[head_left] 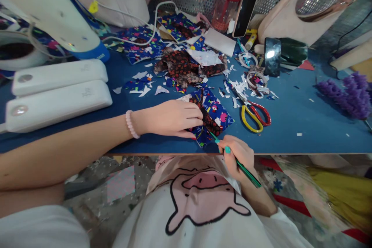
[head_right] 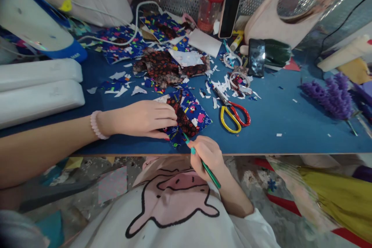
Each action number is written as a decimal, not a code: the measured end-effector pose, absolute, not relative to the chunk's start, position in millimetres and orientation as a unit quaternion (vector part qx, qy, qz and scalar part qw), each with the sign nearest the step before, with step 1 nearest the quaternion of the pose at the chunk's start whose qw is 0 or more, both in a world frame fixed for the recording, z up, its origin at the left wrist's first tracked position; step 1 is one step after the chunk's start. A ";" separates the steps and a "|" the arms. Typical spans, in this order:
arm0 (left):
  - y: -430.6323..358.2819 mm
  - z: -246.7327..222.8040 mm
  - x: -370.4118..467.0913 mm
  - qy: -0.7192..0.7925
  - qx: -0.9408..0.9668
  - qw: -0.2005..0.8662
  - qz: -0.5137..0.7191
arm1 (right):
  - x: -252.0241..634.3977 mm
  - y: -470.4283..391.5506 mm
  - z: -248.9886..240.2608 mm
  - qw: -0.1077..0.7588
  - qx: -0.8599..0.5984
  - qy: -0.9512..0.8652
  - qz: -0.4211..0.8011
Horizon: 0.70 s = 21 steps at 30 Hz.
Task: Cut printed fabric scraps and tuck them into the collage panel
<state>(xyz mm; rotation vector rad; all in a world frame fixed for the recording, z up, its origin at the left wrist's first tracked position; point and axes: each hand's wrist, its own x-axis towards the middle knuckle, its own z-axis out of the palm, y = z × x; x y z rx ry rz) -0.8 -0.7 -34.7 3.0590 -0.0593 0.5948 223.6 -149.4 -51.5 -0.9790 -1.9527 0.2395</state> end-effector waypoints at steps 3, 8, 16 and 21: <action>1.1 -34.7 -1.8 -0.015 0.981 0.016 0.191 | 225.2 -147.8 -56.5 0.474 -0.388 -0.787 0.082; 3.0 -35.0 -2.6 -0.011 0.981 0.028 0.191 | 227.3 -148.5 -59.4 0.490 -0.384 -0.779 0.073; 3.9 -36.2 -1.9 -0.006 0.983 0.029 0.182 | 226.9 -151.0 -53.2 0.468 -0.422 -0.768 0.118; 4.1 -36.0 -1.6 -0.014 0.980 0.031 0.196 | 228.6 -151.6 -55.8 0.489 -0.424 -0.752 0.126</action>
